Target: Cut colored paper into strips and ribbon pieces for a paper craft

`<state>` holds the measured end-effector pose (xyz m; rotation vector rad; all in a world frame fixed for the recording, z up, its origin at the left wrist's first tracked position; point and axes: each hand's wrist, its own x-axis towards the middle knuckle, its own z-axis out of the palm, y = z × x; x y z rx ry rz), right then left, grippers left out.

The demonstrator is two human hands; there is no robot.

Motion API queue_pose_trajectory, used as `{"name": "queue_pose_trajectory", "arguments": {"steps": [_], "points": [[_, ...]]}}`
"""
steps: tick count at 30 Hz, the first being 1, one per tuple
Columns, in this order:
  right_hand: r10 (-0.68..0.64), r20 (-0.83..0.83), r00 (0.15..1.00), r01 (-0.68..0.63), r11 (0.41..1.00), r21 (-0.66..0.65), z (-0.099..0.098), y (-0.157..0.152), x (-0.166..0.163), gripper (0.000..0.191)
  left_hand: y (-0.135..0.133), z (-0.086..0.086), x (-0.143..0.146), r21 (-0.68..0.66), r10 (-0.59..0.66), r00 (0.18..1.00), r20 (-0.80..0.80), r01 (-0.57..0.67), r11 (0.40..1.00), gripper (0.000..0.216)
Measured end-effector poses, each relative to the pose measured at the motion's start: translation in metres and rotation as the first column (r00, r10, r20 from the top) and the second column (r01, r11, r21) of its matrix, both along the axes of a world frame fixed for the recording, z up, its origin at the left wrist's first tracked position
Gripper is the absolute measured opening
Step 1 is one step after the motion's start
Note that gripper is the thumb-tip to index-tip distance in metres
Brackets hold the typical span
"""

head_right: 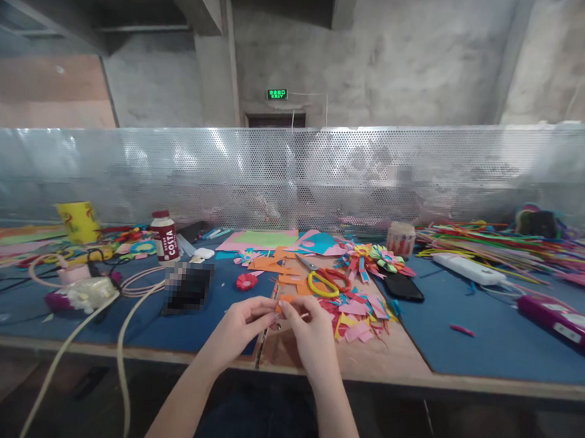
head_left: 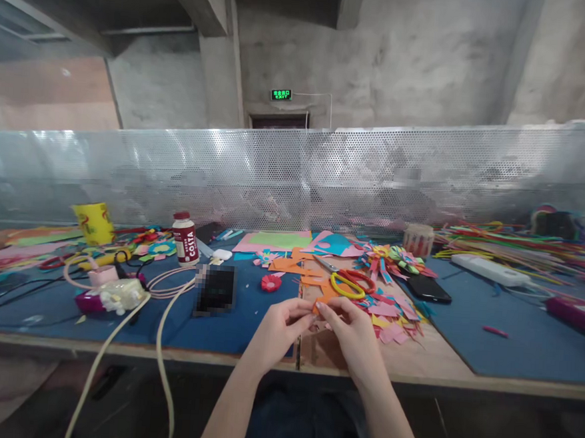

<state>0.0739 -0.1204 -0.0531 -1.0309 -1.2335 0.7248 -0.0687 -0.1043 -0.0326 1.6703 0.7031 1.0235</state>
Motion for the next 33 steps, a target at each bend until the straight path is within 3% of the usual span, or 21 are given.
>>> {"name": "queue_pose_trajectory", "arguments": {"steps": [12,18,22,25,33], "points": [[0.027,-0.246,0.969,-0.045,0.997,-0.068,-0.0037,0.0031,0.0009,0.03,0.0016,-0.0018,-0.0001,-0.032,-0.01,0.998,-0.063,0.008,0.999,0.022],[0.021,-0.242,0.97,-0.036,0.997,-0.061,-0.0026,0.0018,0.0014,0.039,0.0026,-0.0022,-0.002,-0.023,0.007,0.997,-0.075,-0.008,1.0,0.021],[0.096,-0.067,0.993,-0.097,0.995,-0.009,0.0023,-0.0023,0.0009,0.031,0.0027,-0.0033,-0.0026,-0.015,0.018,0.997,-0.069,-0.019,1.0,0.022],[0.064,0.024,0.998,-0.063,0.998,-0.015,0.003,-0.0028,0.0007,0.03,0.0015,-0.0024,-0.0023,-0.015,0.0,0.998,-0.069,-0.001,1.0,0.024],[0.086,-0.139,0.986,-0.094,0.994,-0.051,-0.0024,-0.0005,0.0017,0.031,-0.0008,0.001,0.0001,-0.07,-0.086,0.994,-0.071,0.081,0.994,0.027]]}}
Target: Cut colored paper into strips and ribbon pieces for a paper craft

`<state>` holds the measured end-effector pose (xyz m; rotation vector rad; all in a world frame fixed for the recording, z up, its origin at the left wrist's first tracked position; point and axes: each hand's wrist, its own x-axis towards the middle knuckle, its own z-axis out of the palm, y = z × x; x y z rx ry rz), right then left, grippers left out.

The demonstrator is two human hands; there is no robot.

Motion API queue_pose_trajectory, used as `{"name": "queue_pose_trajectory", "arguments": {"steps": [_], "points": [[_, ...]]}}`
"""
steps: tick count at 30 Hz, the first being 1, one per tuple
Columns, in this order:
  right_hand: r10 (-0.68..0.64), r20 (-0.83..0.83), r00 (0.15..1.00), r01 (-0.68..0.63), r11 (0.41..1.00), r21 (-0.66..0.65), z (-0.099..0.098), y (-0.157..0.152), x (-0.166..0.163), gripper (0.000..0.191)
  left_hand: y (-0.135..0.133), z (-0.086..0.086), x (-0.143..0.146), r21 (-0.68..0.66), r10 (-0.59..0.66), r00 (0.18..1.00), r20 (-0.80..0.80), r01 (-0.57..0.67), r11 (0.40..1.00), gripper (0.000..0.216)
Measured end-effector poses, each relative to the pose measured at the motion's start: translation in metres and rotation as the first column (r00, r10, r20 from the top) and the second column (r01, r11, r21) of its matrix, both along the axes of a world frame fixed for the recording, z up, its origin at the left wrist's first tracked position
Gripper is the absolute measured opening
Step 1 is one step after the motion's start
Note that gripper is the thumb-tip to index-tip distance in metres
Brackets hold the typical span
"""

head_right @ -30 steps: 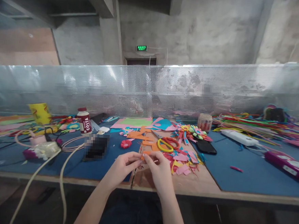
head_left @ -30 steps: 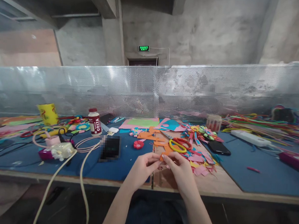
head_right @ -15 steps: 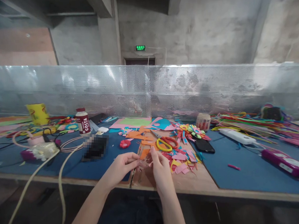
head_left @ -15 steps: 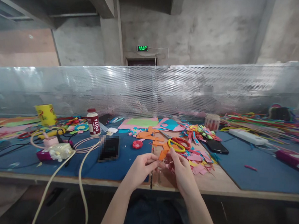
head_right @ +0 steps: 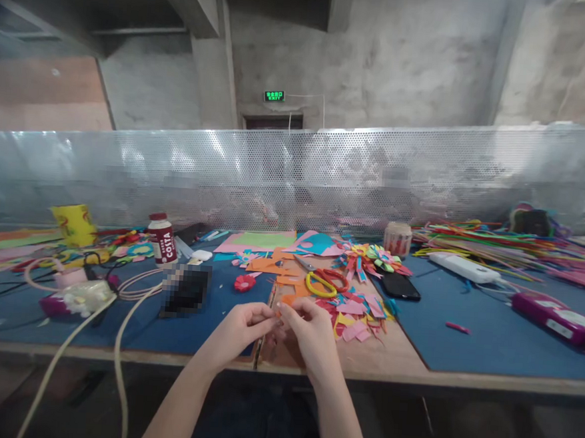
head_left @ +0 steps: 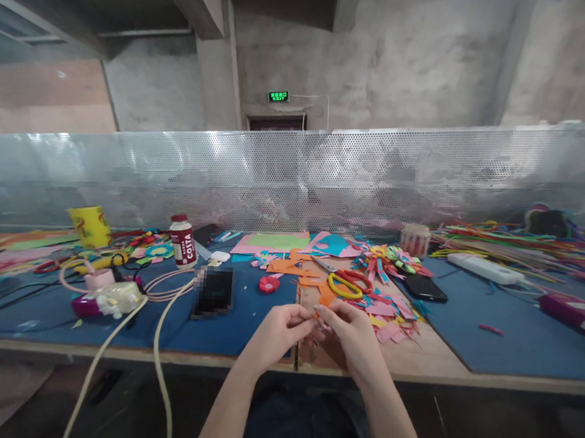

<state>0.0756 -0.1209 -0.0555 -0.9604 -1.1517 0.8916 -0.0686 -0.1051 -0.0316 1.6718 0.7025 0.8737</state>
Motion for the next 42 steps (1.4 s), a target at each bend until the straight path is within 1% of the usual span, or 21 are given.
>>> {"name": "queue_pose_trajectory", "arguments": {"steps": [4,8,12,15,18,22,24,30,34,39,42], "points": [[0.035,-0.075,0.997,-0.035,0.999,-0.011,0.0018,-0.002,-0.0004,0.03,-0.0012,-0.0007,-0.0004,-0.021,-0.014,1.0,-0.006,0.014,1.0,0.029],[0.002,-0.043,0.999,-0.003,1.0,-0.009,0.0025,-0.0022,0.0006,0.03,-0.0021,-0.0005,-0.0023,-0.015,-0.029,0.999,-0.023,0.029,0.999,0.027],[-0.011,-0.013,1.0,0.011,0.999,-0.033,0.0013,-0.001,0.0022,0.03,-0.0029,-0.0004,-0.0031,0.0,-0.041,0.996,-0.082,0.041,0.999,0.027],[0.024,-0.04,0.999,-0.025,0.999,-0.028,0.0011,-0.0011,0.0024,0.029,-0.0039,-0.001,-0.0011,0.02,-0.034,0.995,-0.089,0.036,0.999,0.028],[0.063,-0.065,0.996,-0.063,0.998,-0.012,0.0015,-0.0011,0.002,0.03,-0.0036,-0.002,0.0016,0.039,-0.033,0.998,-0.049,0.035,0.999,0.028],[0.033,0.028,0.999,-0.033,0.999,0.001,0.0015,-0.0011,0.0021,0.03,-0.0021,-0.0023,0.0025,0.046,-0.053,0.998,-0.019,0.054,0.998,0.025],[0.033,0.046,0.998,-0.032,0.999,-0.008,0.0012,-0.0016,0.0027,0.03,-0.0022,-0.0017,0.002,0.049,-0.062,0.998,-0.017,0.063,0.997,0.023],[0.108,-0.091,0.99,-0.11,0.994,-0.017,0.0007,-0.0024,0.0039,0.023,-0.0031,-0.001,0.0001,0.032,-0.077,0.996,-0.047,0.078,0.996,0.018],[0.123,-0.13,0.984,-0.124,0.992,-0.001,0.001,-0.0027,0.0039,0.023,-0.0039,0.0014,-0.0003,0.017,-0.104,0.993,-0.059,0.105,0.994,0.015],[0.108,-0.096,0.99,-0.104,0.994,0.041,0.0016,-0.0038,0.0051,0.027,-0.0049,0.0028,0.0,-0.009,-0.138,0.985,-0.101,0.138,0.99,0.013],[0.107,-0.07,0.992,-0.104,0.994,0.045,0.0032,-0.0033,0.0043,0.026,-0.0026,0.0003,-0.0008,-0.005,-0.105,0.993,-0.061,0.105,0.994,0.015]]}}
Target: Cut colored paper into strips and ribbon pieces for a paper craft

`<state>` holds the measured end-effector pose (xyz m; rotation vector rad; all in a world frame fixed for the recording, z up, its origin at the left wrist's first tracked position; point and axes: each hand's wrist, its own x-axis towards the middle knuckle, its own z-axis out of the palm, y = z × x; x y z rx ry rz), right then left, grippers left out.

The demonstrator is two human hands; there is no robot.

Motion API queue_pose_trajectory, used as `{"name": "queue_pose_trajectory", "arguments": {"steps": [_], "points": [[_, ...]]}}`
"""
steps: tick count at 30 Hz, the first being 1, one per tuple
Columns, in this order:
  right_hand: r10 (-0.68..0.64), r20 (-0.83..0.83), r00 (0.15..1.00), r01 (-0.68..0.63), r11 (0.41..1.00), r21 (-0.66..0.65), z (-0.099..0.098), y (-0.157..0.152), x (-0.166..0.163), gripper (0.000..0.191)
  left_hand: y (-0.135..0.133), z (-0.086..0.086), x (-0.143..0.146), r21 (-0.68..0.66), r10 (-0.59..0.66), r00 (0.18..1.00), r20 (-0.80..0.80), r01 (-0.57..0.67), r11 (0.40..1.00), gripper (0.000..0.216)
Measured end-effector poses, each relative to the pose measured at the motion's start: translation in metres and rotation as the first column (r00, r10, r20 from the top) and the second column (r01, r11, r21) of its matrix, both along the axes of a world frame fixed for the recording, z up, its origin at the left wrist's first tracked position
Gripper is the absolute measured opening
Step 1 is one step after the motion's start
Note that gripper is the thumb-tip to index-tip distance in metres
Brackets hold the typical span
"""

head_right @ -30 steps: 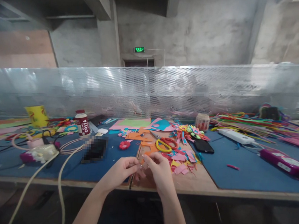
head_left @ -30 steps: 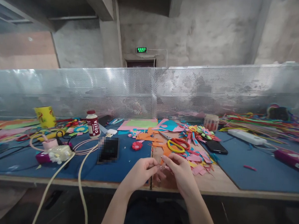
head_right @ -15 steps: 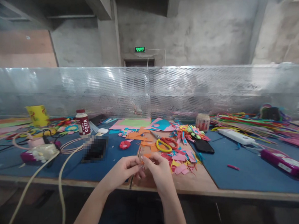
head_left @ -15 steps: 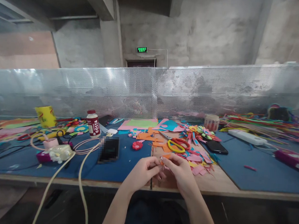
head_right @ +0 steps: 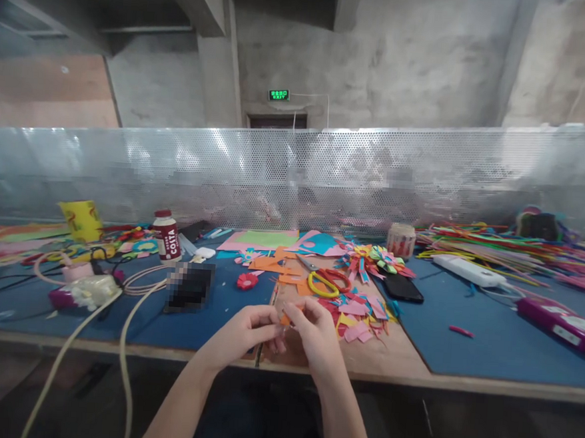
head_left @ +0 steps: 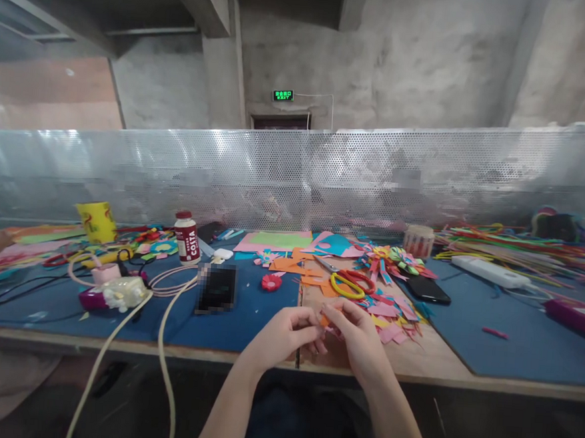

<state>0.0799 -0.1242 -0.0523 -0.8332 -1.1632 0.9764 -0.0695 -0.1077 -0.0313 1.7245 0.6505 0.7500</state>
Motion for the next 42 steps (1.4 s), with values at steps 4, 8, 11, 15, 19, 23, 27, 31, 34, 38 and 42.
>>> {"name": "queue_pose_trajectory", "arguments": {"steps": [4,8,11,15,19,23,27,31,34,38,42], "points": [[0.0,0.028,1.0,0.001,1.0,-0.027,0.001,0.001,-0.002,0.036,0.004,-0.003,-0.001,0.014,0.087,0.995,0.054,-0.088,0.996,0.023],[0.016,0.097,0.995,-0.015,1.0,-0.016,0.001,0.001,-0.001,0.03,0.004,-0.005,-0.001,-0.007,0.07,0.996,0.051,-0.07,0.998,0.027],[0.051,0.033,0.998,-0.052,0.999,0.005,0.001,0.0,0.0,0.03,0.003,-0.003,0.001,-0.035,0.048,0.998,0.041,-0.046,0.998,0.029],[0.167,-0.054,0.985,-0.166,0.986,0.013,0.001,-0.002,0.0,0.032,0.004,0.003,0.0,-0.015,-0.013,0.998,0.068,0.014,1.0,0.035],[0.21,-0.016,0.978,-0.209,0.977,0.045,0.006,-0.003,-0.001,0.029,0.009,0.004,-0.003,-0.04,-0.112,0.987,0.112,0.117,0.992,0.035],[0.217,0.017,0.976,-0.217,0.976,0.035,0.004,-0.001,-0.002,0.024,0.011,0.0,-0.004,-0.079,-0.069,0.98,0.187,0.085,0.993,0.023],[0.016,-0.013,1.0,-0.017,0.999,-0.047,-0.001,0.001,-0.002,0.036,0.01,0.0,-0.002,-0.118,0.072,0.969,0.238,-0.044,0.992,0.02],[-0.037,0.107,0.994,0.033,0.999,0.04,0.0,-0.002,-0.003,0.026,0.007,0.002,0.001,-0.038,0.147,0.971,0.191,-0.142,0.989,0.023],[-0.076,0.15,0.986,0.067,0.996,0.065,0.003,-0.005,-0.003,0.026,0.007,0.002,0.002,-0.012,0.176,0.972,0.154,-0.176,0.984,0.021],[-0.141,0.234,0.962,0.122,0.988,0.092,0.002,-0.004,-0.002,0.025,0.008,0.0,0.002,-0.022,0.228,0.959,0.171,-0.227,0.974,0.02],[-0.124,0.19,0.974,0.116,0.992,0.053,-0.001,-0.002,-0.003,0.028,0.011,-0.004,0.001,-0.016,0.296,0.937,0.185,-0.298,0.954,0.021]]}}
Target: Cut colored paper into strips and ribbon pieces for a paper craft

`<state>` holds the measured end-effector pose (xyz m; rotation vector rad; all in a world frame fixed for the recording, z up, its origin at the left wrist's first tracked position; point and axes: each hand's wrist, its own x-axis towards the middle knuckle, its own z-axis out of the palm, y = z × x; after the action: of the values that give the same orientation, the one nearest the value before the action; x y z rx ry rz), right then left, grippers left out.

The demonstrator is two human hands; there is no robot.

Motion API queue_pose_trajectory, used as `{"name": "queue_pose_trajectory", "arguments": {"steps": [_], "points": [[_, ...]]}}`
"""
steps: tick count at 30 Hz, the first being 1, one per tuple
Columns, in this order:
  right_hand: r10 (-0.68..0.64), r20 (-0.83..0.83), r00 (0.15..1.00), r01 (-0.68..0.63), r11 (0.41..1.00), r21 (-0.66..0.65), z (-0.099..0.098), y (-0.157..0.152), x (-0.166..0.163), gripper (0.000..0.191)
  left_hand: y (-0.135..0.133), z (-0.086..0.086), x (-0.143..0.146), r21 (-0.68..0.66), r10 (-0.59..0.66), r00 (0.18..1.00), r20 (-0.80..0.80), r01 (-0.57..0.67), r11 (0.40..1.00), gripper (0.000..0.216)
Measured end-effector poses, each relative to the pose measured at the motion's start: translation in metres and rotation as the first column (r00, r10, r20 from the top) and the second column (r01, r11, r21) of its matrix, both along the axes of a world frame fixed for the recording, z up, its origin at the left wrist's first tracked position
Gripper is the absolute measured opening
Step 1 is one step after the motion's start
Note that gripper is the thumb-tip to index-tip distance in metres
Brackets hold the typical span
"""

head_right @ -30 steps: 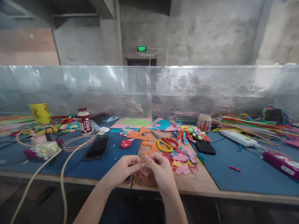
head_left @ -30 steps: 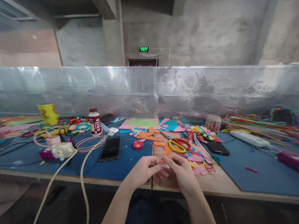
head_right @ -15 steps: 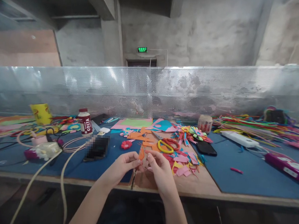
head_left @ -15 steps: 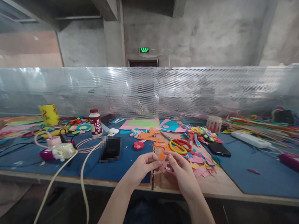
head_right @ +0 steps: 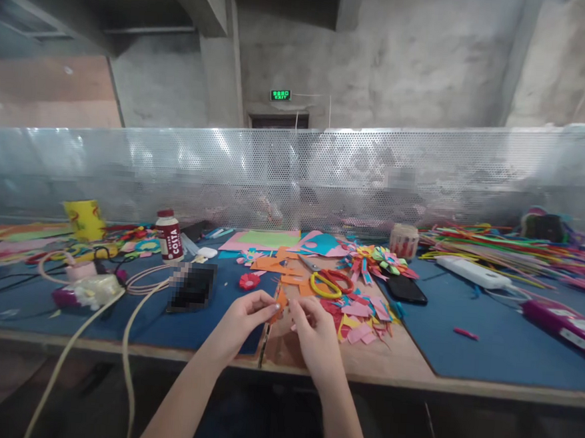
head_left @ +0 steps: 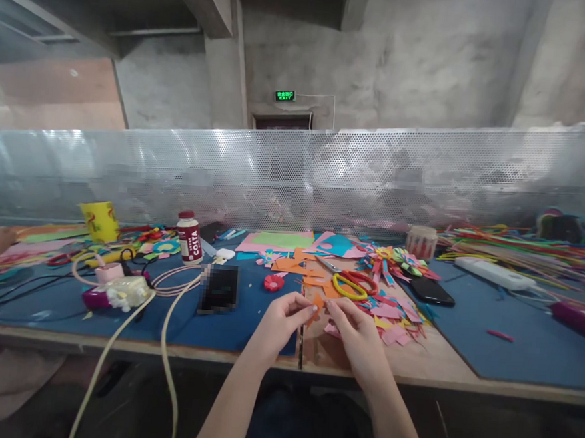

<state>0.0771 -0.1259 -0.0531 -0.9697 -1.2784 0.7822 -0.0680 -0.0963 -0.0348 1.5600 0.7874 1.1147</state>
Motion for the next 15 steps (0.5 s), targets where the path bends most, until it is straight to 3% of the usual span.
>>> {"name": "queue_pose_trajectory", "arguments": {"steps": [15], "points": [[-0.01,0.039,0.999,0.01,1.0,0.011,-0.0033,0.0016,0.0011,0.026,0.0008,0.0003,0.0009,-0.037,0.006,1.0,0.013,-0.006,0.999,0.019]]}}
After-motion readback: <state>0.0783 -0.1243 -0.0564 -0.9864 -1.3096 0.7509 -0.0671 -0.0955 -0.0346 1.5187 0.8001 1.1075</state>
